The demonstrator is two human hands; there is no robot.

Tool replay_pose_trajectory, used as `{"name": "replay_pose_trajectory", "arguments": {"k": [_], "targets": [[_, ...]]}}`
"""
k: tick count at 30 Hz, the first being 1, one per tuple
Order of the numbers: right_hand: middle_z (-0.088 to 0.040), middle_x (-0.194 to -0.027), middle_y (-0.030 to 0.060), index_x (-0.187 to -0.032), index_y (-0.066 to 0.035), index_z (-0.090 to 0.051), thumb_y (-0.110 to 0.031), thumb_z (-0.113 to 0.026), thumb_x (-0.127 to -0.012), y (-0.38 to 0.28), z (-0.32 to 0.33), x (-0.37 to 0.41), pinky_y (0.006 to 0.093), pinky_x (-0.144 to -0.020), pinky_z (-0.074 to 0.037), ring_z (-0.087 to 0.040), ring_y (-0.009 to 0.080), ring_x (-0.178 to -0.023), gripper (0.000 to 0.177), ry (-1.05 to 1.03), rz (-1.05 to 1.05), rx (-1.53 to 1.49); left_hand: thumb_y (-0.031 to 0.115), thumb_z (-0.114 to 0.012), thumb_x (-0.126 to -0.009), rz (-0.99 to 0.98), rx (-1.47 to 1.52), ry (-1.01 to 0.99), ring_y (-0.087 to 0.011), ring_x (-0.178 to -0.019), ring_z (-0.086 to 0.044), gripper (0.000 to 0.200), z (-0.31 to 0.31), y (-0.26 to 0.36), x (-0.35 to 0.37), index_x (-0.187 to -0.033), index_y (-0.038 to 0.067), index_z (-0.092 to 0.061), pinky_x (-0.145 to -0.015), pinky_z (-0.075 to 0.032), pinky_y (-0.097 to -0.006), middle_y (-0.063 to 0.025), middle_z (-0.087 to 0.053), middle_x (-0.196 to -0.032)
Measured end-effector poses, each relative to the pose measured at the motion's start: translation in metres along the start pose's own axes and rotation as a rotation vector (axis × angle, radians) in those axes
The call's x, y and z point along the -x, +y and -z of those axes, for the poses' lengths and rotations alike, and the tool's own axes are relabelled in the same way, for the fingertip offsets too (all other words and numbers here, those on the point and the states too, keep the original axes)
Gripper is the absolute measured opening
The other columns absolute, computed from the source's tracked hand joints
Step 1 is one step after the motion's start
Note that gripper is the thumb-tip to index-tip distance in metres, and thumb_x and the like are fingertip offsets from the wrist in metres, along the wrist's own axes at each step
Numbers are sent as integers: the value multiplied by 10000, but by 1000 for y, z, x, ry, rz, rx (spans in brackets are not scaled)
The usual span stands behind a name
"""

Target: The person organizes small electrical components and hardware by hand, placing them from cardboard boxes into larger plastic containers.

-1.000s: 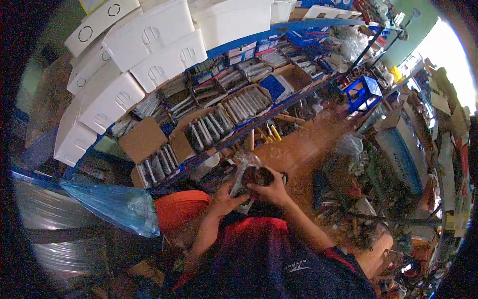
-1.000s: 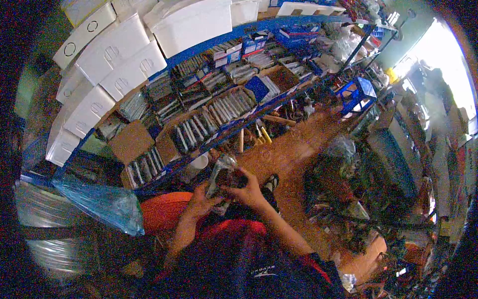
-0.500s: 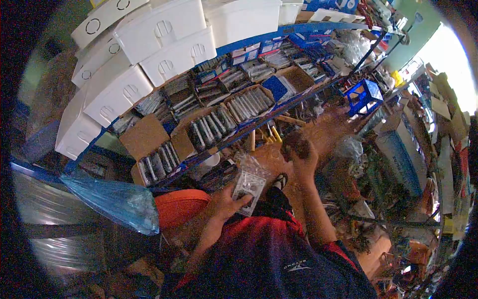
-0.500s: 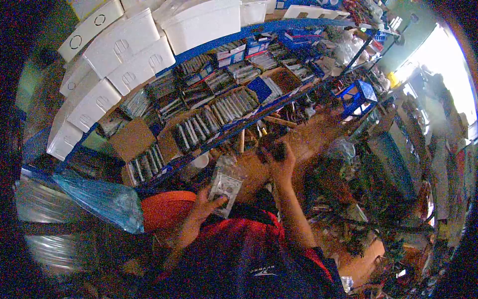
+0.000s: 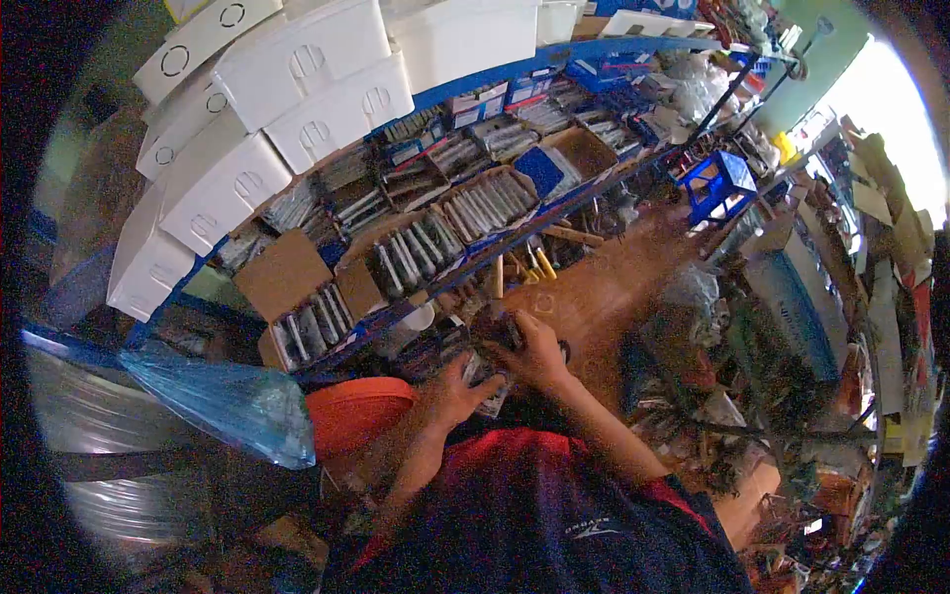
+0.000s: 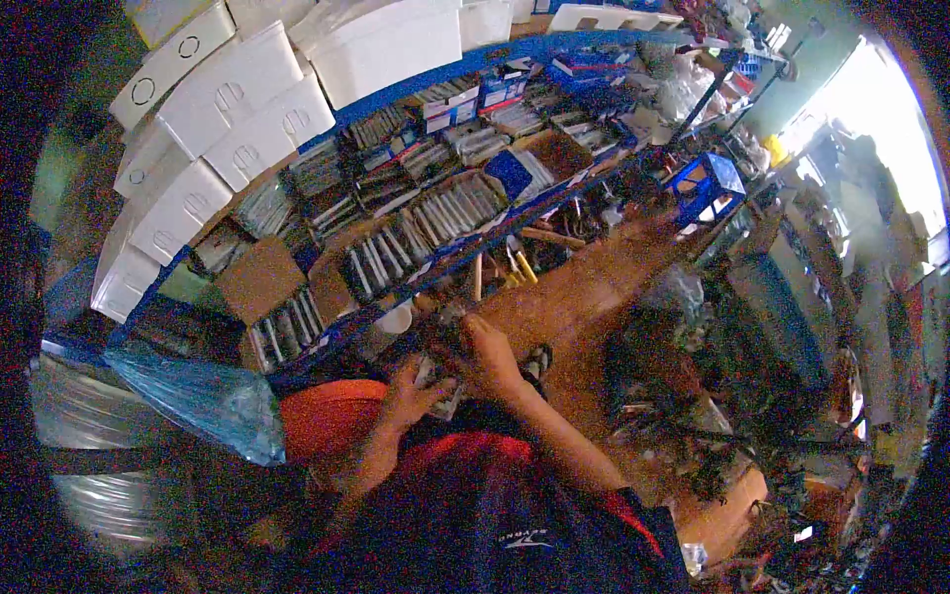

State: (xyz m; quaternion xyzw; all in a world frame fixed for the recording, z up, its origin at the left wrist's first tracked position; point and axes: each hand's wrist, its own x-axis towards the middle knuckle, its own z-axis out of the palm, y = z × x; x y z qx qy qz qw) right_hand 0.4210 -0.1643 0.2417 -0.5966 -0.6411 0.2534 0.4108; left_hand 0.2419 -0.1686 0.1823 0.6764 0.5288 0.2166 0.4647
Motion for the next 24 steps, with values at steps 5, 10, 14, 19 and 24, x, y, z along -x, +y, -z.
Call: {"name": "replay_pose_trajectory", "arguments": {"k": [5, 10, 14, 19, 24], "targets": [[-618, -851, 147, -931, -33, -529, -148, -721, -723, 43, -9, -4, 375, -656, -480, -614, 330, -766, 305, 113, -154, 203, 242, -732, -719, 31, 191, -58, -212, -885, -608, 462, 7, 13, 2, -1093, 33, -560, -815, -471, -346, -98, -635, -990], [-636, -888, 129, -995, -20, -547, -115, -686, -765, 9, 35, -16, 342, -714, -487, -628, 249, -804, 285, 408, -187, -65, 356, -724, -729, 96, 506, -109, -215, -942, -596, 564, 17, 27, 13, -1164, 46, -543, -853, -446, -334, -92, -630, -1038], [-570, -1128, 153, -1150, -1, -509, -147, -731, -727, 31, 5, 18, 359, -881, -439, -564, 259, -1011, 499, 321, 61, -102, 330, -721, -738, 183, 517, -65, -214, -945, -597, 547, 20, 37, 11, -1171, 52, -536, -843, -449, -337, -97, -633, -1030], [-583, -1046, 73, -1227, -19, -394, -59, -687, -747, 16, -16, 22, 305, -848, -451, -564, 187, -970, 564, 63, -100, -464, 312, -702, -770, 73, 420, -67, -208, -968, -581, 556, 6, 8, 3, -1222, 64, -494, -857, -440, -342, -88, -620, -1058], [-622, -912, 100, -1149, -2, -453, -70, -680, -760, -7, 5, -11, 311, -743, -475, -601, 201, -849, 455, 256, -292, -183, 351, -650, -814, 171, 803, 39, -224, -1008, -552, 556, 5, 52, 12, -1242, 53, -459, -882, -420, -348, -89, -585, -1105]]}}
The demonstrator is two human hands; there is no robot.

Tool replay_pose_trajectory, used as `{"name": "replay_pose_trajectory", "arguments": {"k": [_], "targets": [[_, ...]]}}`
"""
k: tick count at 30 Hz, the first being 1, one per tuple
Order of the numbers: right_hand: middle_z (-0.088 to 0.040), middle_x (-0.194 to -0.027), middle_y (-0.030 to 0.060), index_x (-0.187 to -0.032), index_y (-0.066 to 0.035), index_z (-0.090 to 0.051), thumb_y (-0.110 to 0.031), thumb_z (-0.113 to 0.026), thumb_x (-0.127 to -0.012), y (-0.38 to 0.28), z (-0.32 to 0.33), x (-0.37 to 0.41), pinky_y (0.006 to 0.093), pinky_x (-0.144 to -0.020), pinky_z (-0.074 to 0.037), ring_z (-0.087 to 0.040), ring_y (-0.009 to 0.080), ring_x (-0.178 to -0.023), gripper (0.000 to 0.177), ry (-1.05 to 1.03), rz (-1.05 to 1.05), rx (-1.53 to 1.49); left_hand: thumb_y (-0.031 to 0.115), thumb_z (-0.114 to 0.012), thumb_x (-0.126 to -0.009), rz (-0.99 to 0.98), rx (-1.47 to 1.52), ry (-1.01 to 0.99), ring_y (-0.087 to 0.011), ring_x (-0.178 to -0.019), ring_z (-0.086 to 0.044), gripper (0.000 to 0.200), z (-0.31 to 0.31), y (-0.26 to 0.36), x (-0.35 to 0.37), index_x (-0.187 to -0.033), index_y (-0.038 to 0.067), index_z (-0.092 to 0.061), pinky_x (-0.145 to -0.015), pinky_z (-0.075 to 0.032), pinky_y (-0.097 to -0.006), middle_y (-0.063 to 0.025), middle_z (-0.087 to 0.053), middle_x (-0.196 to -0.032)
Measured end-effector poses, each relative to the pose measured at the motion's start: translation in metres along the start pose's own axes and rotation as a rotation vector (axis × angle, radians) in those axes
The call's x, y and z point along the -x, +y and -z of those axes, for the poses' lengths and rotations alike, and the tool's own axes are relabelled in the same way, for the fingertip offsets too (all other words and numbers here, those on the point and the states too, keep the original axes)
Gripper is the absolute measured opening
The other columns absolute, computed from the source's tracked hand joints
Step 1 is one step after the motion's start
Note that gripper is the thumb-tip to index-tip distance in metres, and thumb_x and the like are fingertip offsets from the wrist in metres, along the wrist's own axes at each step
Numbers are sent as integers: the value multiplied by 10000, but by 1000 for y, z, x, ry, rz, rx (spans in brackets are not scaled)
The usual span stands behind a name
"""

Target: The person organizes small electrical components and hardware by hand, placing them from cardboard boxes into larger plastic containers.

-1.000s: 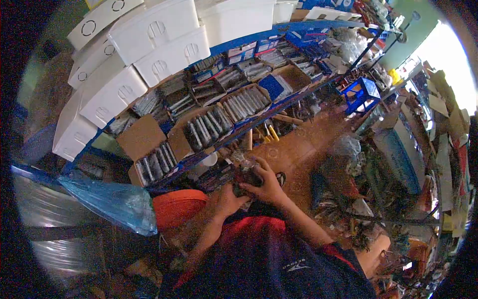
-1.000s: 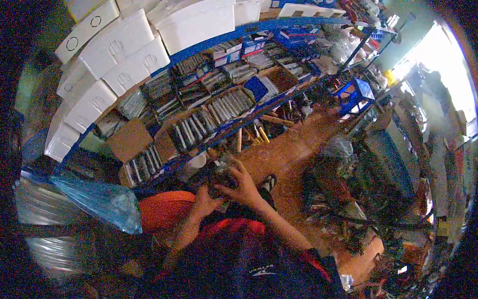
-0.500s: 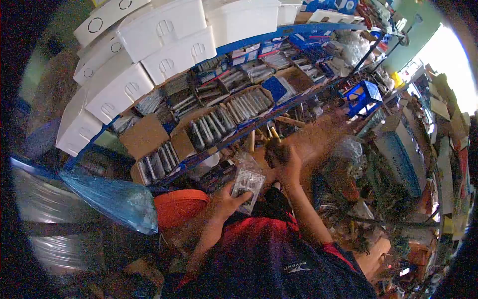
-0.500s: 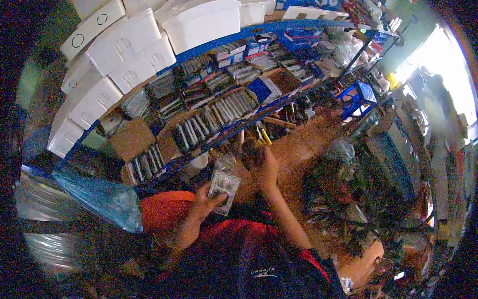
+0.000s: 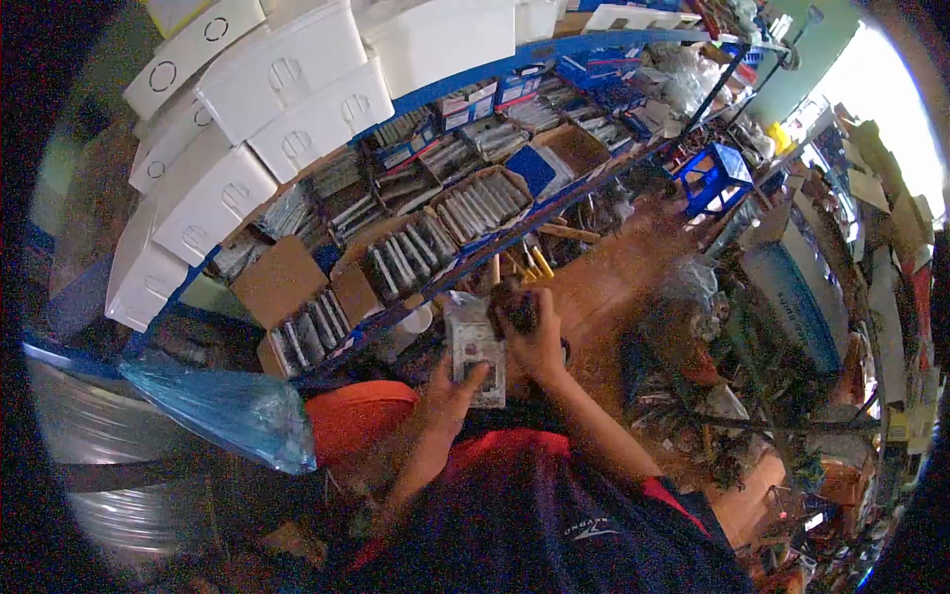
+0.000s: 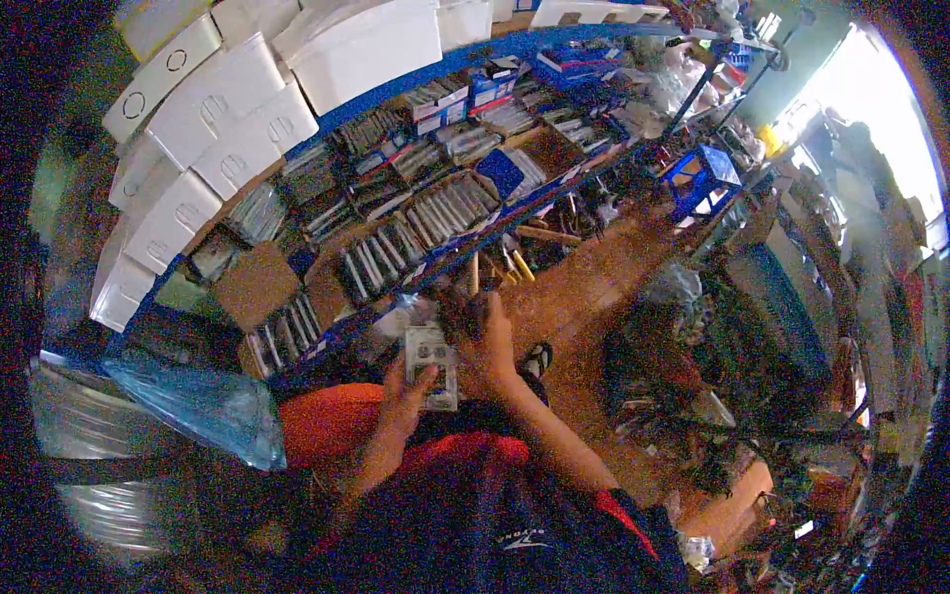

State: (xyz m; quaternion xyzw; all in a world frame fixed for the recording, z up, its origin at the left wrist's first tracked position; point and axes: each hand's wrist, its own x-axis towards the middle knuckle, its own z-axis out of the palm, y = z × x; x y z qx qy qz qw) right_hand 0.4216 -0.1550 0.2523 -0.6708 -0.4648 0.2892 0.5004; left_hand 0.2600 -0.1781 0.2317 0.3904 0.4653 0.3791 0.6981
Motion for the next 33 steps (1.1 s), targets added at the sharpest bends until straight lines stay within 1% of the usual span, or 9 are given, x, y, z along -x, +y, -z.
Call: {"name": "replay_pose_trajectory", "arguments": {"k": [4, 8, 14, 21, 23, 25, 28, 29, 33], "targets": [[-619, -892, 139, -1057, -15, -534, -93, -686, -762, 5, 1, 10, 336, -722, -473, -609, 231, -825, 341, -45, 151, -214, 342, -629, -835, -12, 125, 118, -226, -1031, -533, 530, -2, 7, 3, -1232, 34, -457, -894, -406, -349, -97, -563, -1138], [-613, -909, 175, -1045, -21, -559, -113, -645, -769, 21, -16, 34, 365, -738, -471, -612, 330, -841, 304, -39, 299, 224, 338, -616, -845, -95, -35, 214, -232, -1015, -537, 504, 4, -7, -13, -1208, 19, -474, -894, -403, -348, -108, -567, -1122], [-614, -940, 176, -1040, -80, -587, -185, -680, -706, 12, -1, 61, 403, -692, -485, -605, 361, -832, 362, -293, 170, 354, 319, -616, -846, -40, -21, 469, -227, -1031, -518, 489, -5, 4, -17, -1184, -8, -479, -903, -388, -341, -122, -550, -1137], [-622, -1009, 167, -1108, -38, -551, -226, -693, -742, 17, 16, 81, 394, -705, -499, -623, 328, -834, 435, -791, 222, 357, 423, -583, -846, -286, -75, 388, -230, -1109, -455, 608, -4, 16, -22, -1241, -5, -411, -926, -371, -349, -126, -458, -1236], [-635, -960, 134, -1083, -32, -564, -234, -647, -797, 24, 18, 77, 358, -725, -498, -623, 248, -798, 360, -609, 94, 4, 419, -576, -849, -318, 104, 350, -241, -1116, -457, 594, -2, 10, -26, -1246, 10, -408, -927, -375, -361, -126, -457, -1230], [-615, -1018, 99, -1097, 9, -542, -218, -611, -856, -6, 27, 73, 293, -769, -474, -576, 143, -855, 338, -365, -219, -206, 313, -554, -879, -95, 571, 385, -262, -1078, -494, 450, -3, 22, -29, -1210, 29, -439, -896, -415, -398, -126, -465, -1204], [-578, -1086, 110, -1197, 15, -456, -198, -607, -860, 11, 18, 65, 295, -835, -451, -554, 155, -940, 426, -159, -559, -599, 218, -542, -886, -200, 640, 294, -261, -1025, -531, 346, -18, 34, -21, -1171, 36, -467, -856, -451, -406, -123, -494, -1162], [-555, -1098, 110, -1284, 1, -347, -173, -625, -847, 12, 11, 63, 310, -881, -426, -527, 164, -988, 546, -166, -513, -608, 211, -532, -873, -153, 608, 280, -261, -994, -547, 337, -16, 23, -24, -1159, 41, -477, -835, -467, -400, -121, -522, -1119], [-561, -1071, 96, -1308, -20, -295, -106, -667, -806, 8, -19, 54, 306, -871, -431, -537, 166, -973, 630, -64, 57, -322, 191, -506, -841, -107, 585, 252, -266, -917, -588, 338, -5, -22, -34, -1143, 40, -494, -751, -512, -404, -127, -582, -1033]]}}
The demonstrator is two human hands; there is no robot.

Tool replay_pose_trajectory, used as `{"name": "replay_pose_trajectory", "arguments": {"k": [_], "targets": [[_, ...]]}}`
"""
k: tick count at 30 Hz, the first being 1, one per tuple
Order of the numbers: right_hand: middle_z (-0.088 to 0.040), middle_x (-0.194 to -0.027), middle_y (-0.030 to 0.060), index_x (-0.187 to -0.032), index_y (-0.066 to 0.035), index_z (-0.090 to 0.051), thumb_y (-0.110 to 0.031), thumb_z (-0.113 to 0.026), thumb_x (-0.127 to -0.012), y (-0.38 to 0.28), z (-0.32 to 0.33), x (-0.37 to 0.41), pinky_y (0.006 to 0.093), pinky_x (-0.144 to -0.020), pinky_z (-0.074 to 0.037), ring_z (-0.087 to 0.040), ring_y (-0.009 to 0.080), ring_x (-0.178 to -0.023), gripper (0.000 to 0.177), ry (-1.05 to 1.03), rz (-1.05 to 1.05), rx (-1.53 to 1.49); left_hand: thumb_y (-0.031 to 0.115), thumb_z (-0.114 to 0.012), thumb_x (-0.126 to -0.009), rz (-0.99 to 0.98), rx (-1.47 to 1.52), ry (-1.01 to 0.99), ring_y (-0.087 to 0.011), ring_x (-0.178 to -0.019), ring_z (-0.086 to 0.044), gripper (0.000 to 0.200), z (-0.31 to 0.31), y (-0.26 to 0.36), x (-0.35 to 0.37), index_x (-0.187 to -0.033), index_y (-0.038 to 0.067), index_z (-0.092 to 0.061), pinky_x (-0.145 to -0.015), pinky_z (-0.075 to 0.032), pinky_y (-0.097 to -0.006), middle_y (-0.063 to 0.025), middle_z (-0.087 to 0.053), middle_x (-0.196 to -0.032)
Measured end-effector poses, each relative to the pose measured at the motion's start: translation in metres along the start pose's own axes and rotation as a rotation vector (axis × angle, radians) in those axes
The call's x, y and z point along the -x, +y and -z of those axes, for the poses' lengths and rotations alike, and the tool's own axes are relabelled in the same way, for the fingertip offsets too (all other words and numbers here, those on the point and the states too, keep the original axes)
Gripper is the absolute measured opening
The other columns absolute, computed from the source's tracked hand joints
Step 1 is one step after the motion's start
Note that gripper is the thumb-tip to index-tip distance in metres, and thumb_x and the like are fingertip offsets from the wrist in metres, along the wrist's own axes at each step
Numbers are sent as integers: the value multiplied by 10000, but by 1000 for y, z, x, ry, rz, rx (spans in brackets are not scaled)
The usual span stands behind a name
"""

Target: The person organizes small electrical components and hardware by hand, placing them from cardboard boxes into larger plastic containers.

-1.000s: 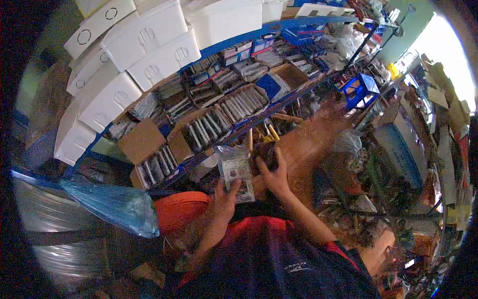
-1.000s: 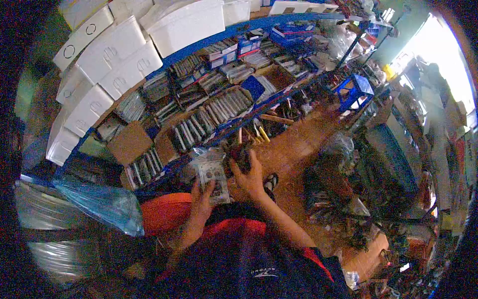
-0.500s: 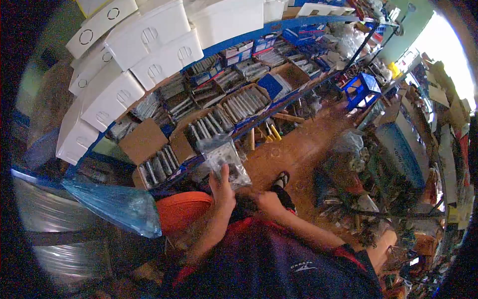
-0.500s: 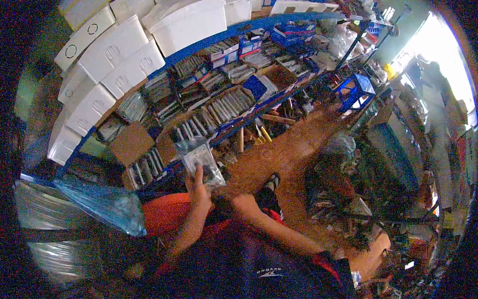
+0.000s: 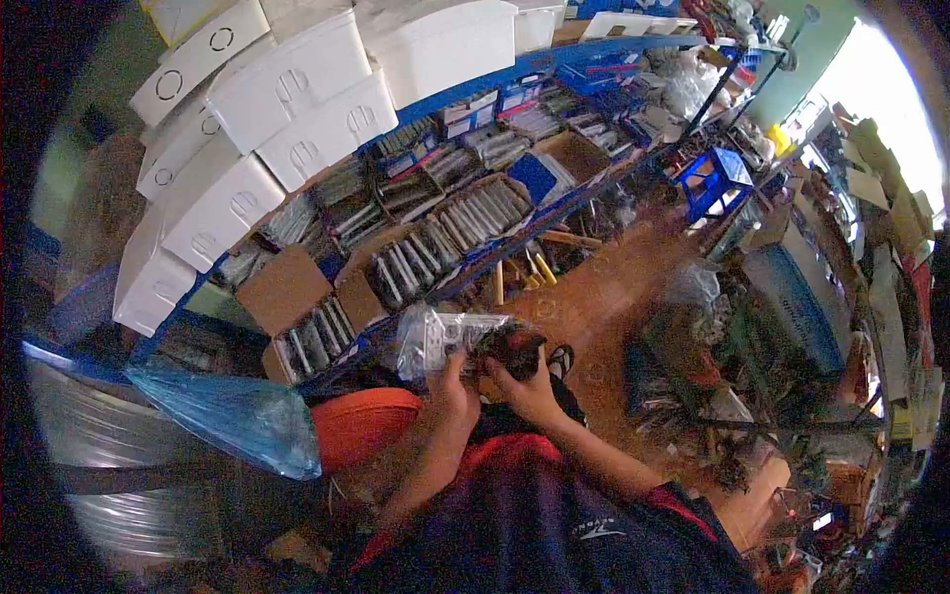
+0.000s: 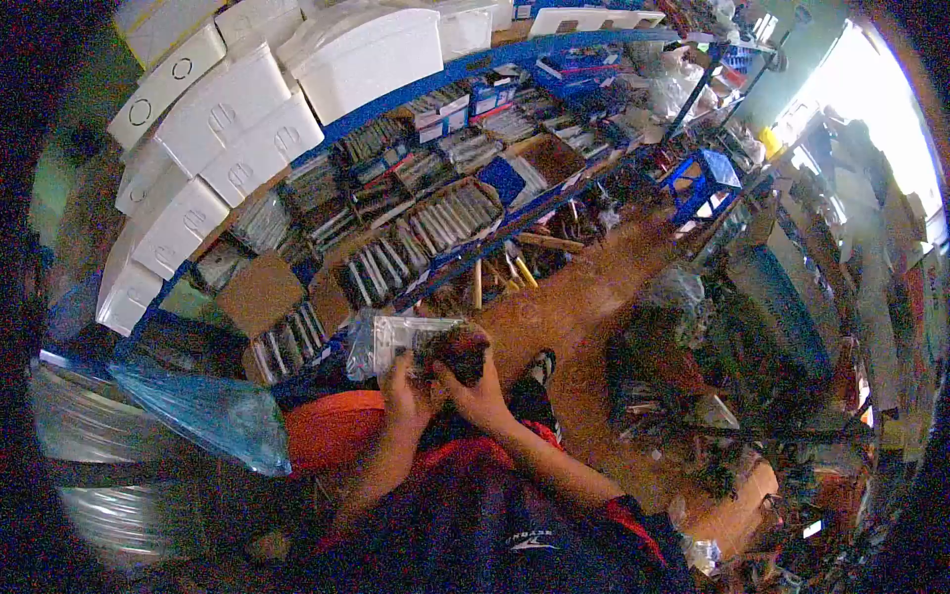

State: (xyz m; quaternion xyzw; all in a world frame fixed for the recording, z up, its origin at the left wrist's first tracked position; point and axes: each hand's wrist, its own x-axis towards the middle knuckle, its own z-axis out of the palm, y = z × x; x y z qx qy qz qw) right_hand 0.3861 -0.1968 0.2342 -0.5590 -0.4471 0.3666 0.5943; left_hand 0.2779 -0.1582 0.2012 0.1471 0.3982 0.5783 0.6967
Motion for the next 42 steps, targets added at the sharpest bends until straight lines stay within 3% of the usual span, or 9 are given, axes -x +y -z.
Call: {"name": "replay_pose_trajectory", "arguments": {"k": [3, 6, 12, 18, 21, 28, 34, 39, 42], "targets": [[-585, -1021, 78, -1228, -21, -402, -117, -673, -799, -20, 3, -8, 306, -848, -444, -554, 162, -935, 517, -8, 18, -115, 88, -515, -821, 153, 152, -71, -262, -979, -564, 361, 21, 3, -6, -1176, 41, -472, -824, -478, -414, -108, -553, -1096], [-617, -959, 70, -1106, -21, -509, -142, -680, -794, -14, 11, -15, 303, -809, -459, -581, 173, -874, 375, 14, -272, -221, 36, -521, -804, 223, 189, -156, -259, -1020, -548, 403, 21, 12, 5, -1201, 47, -459, -885, -451, -409, -91, -536, -1139], [-637, -932, 111, -1019, -14, -554, -168, -663, -812, -40, 18, -30, 325, -731, -467, -603, 217, -824, 280, -24, -142, 223, 139, -513, -803, 181, 47, -222, -310, -1058, -534, 487, 30, 0, 10, -1266, 46, -394, -883, -473, -461, -126, -523, -1179], [-639, -932, 92, -1004, -5, -577, -150, -625, -835, -17, 11, -30, 308, -762, -459, -591, 160, -851, 228, 75, 3, 67, 158, -536, -800, 180, 98, -106, -305, -1079, -528, 488, 3, 14, 13, -1260, 52, -408, -900, -465, -452, -125, -524, -1192], [-635, -938, 84, -1036, -4, -562, -130, -636, -815, -24, 10, -10, 311, -781, -459, -590, 169, -859, 265, 49, 40, 147, 159, -546, -805, 191, 194, -95, -283, -1065, -534, 437, 3, 17, 4, -1215, 41, -450, -897, -456, -418, -117, -537, -1173], [-449, -1272, 104, -1402, -43, -227, 47, -656, -675, -30, 15, -7, 304, -963, -361, -448, 207, -1139, 849, -268, -29, -118, 117, -518, -828, 180, 193, -145, -261, -1072, -530, 368, -6, 26, 10, -1186, 43, -479, -926, -428, -401, -106, -548, -1146], [-523, -1195, 90, -1268, -23, -437, 40, -694, -644, -26, 45, -19, 327, -974, -369, -470, 180, -1133, 678, -261, -267, -159, 52, -555, -809, 171, -54, -294, -277, -1121, -498, 421, 68, -18, -19, -1217, 34, -450, -968, -393, -384, -103, -523, -1187], [-562, -1164, 90, -1197, -15, -480, -40, -732, -652, -3, 77, -32, 338, -950, -397, -537, 201, -1057, 601, -155, -290, -46, 337, -680, -751, 245, -61, -767, -272, -1181, -440, 709, 38, 47, 5, -1304, 36, -353, -998, -359, -395, -129, -442, -1278], [-567, -1128, 115, -1225, -4, -432, -129, -767, -659, 19, 94, -35, 343, -950, -396, -532, 216, -1049, 670, -258, -327, 26, 466, -722, -699, 353, -101, -793, -271, -1186, -434, 869, 11, 84, 9, -1337, 41, -311, -1000, -354, -404, -137, -423, -1295]]}}
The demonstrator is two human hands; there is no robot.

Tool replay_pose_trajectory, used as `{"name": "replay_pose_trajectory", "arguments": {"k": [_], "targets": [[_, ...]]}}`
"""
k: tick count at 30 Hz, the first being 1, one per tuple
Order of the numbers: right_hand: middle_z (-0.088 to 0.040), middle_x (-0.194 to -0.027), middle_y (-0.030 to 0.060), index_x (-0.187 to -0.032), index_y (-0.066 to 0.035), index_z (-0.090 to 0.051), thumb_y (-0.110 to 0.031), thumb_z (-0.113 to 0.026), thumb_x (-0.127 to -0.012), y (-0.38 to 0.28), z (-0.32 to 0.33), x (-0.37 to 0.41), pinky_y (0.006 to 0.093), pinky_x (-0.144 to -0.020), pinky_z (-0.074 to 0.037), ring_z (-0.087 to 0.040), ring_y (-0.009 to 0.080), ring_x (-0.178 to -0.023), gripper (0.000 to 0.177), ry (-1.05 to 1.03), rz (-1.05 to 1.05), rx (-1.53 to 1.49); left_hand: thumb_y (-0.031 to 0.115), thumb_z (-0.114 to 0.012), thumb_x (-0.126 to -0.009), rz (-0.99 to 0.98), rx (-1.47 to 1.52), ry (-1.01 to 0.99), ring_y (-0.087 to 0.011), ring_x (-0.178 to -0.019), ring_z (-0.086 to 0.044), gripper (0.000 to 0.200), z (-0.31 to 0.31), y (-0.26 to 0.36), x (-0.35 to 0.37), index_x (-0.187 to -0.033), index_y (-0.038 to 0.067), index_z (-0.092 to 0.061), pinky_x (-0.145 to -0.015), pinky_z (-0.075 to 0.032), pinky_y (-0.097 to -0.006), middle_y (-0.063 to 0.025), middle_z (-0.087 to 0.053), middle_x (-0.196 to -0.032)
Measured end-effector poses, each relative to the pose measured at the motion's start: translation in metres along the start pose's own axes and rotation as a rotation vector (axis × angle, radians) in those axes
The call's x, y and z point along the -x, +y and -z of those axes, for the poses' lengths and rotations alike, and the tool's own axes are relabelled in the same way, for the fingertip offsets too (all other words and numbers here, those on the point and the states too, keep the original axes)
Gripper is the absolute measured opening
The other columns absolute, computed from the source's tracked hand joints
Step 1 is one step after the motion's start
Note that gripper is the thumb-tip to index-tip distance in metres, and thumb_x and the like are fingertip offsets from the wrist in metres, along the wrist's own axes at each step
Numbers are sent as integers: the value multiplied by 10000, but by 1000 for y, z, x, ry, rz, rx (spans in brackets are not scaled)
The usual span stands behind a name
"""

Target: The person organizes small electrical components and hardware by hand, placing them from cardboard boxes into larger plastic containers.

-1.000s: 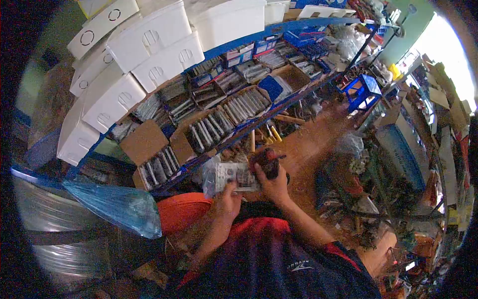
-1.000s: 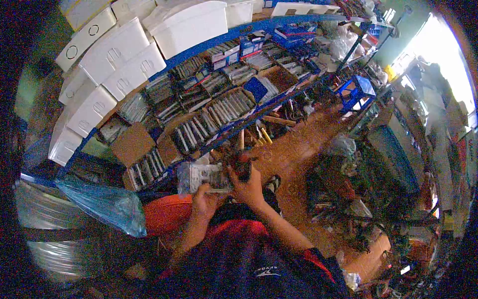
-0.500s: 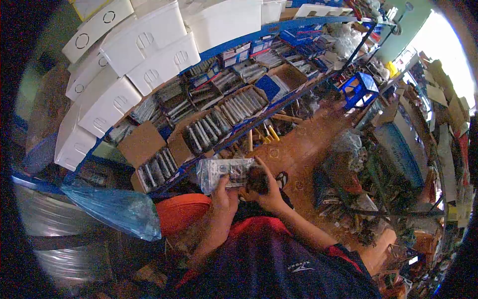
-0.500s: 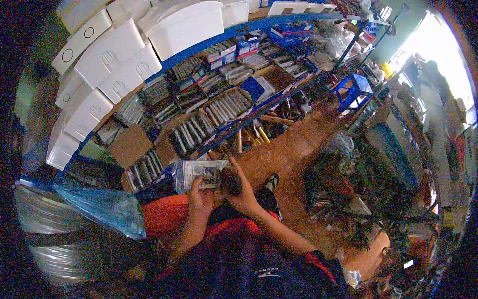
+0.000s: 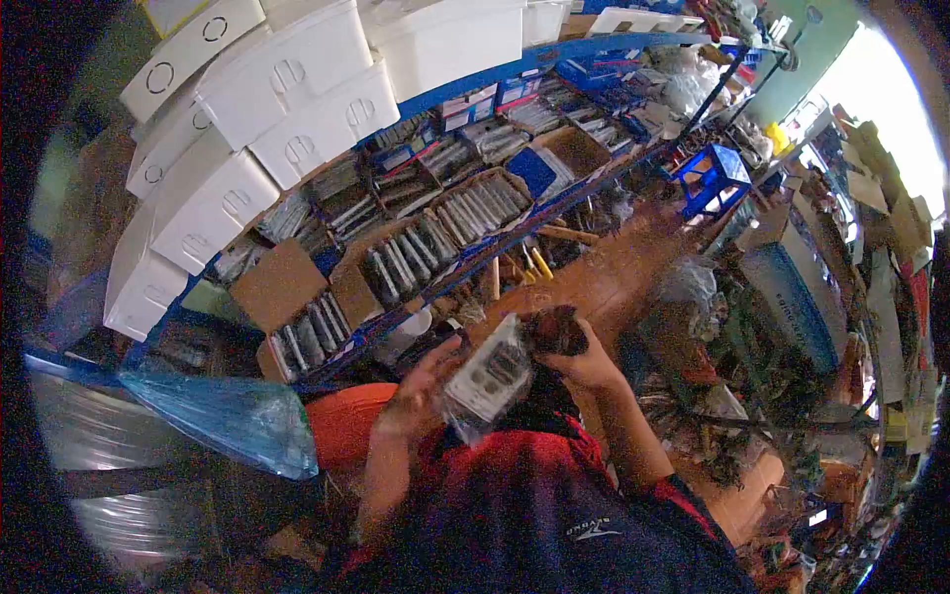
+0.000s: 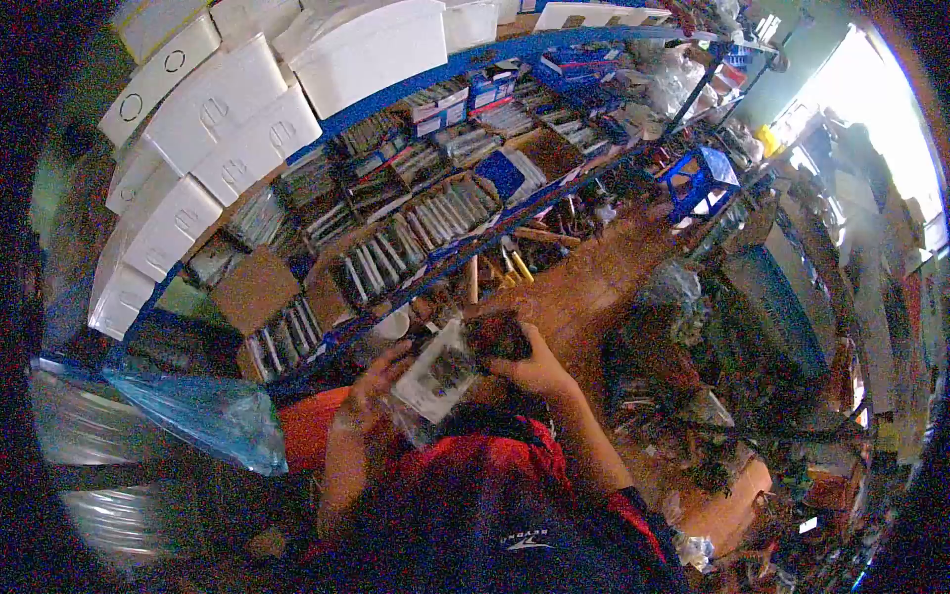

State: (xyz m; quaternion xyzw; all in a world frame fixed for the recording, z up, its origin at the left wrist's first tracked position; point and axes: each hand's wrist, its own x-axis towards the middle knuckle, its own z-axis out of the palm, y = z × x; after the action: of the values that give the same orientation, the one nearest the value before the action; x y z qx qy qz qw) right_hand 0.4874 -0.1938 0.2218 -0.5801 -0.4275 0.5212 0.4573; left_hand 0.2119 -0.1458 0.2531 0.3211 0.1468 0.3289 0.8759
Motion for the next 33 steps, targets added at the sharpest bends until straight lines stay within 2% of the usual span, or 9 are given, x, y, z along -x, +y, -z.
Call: {"name": "replay_pose_trajectory", "arguments": {"k": [1, 5, 8, 14, 16, 19, 22, 28, 33], "targets": [[-567, -1124, 116, -1232, -3, -424, -131, -769, -662, 5, 1, -4, 342, -952, -395, -532, 217, -1046, 679, -33, 36, 45, 495, -729, -680, 51, -12, 40, -272, -1182, -437, 910, 0, 8, -3, -1344, 43, -300, -999, -355, -406, -138, -423, -1295], [-561, -1125, 117, -1237, 2, -419, -132, -774, -662, -38, -20, -4, 337, -944, -403, -533, 213, -1036, 689, -102, 14, 92, 195, -683, -788, 323, -368, 94, -211, -1100, -501, 633, -10, 11, -20, -1311, 30, -367, -946, -404, -357, -94, -508, -1205], [-556, -1133, 117, -1217, -1, -441, -103, -746, -691, -43, -35, -10, 336, -929, -414, -529, 205, -1040, 617, -31, 83, 175, 75, -621, -815, 148, -212, 134, -191, -1048, -525, 508, -24, 8, -30, -1275, 24, -412, -894, -436, -335, -81, -550, -1139], [-570, -1118, 111, -1147, -1, -502, -54, -635, -774, -31, -79, 1, 336, -888, -417, -544, 204, -1005, 400, 173, 259, -11, 96, -570, -841, -34, -641, 423, -173, -1008, -541, 482, 6, -33, -35, -1283, 16, -396, -854, -434, -307, -77, -557, -1135], [-554, -1145, 109, -1162, 13, -489, -28, -554, -823, -13, -83, 6, 337, -899, -398, -529, 199, -1017, 348, 182, 287, -1, 99, -557, -845, -113, -543, 434, -172, -996, -543, 473, -1, -39, -36, -1279, 8, -394, -853, -430, -301, -84, -557, -1130], [-540, -1169, 101, -1190, 14, -474, -19, -534, -836, 6, -84, 18, 336, -935, -373, -502, 190, -1062, 361, 189, -57, -113, 118, -552, -848, -63, -539, 518, -173, -987, -539, 467, -4, -38, -33, -1271, -3, -396, -857, -422, -302, -97, -557, -1123], [-530, -1180, 94, -1193, 11, -471, -10, -525, -850, 18, -79, 18, 337, -964, -347, -480, 184, -1092, 347, 70, 114, -108, 163, -551, -855, -148, -591, 535, -172, -976, -532, 452, 5, -46, -36, -1248, -10, -411, -860, -414, -309, -101, -558, -1108], [-204, -1463, 135, -1429, -13, -110, 86, -481, -795, -5, -89, 30, 310, -1074, -189, -245, 197, -1313, 741, -150, 255, -55, 205, -538, -865, -293, -623, 565, -175, -955, -529, 403, 0, -41, -38, -1199, -1, -442, -855, -412, -315, -83, -564, -1071], [-237, -1451, 125, -1430, -25, -114, 62, -514, -794, -31, -85, 30, 316, -1077, -195, -258, 203, -1305, 756, -208, 146, -114, 185, -540, -857, -327, -691, 614, -177, -947, -535, 394, 6, -40, -39, -1196, 12, -442, -845, -422, -318, -79, -559, -1066]]}}
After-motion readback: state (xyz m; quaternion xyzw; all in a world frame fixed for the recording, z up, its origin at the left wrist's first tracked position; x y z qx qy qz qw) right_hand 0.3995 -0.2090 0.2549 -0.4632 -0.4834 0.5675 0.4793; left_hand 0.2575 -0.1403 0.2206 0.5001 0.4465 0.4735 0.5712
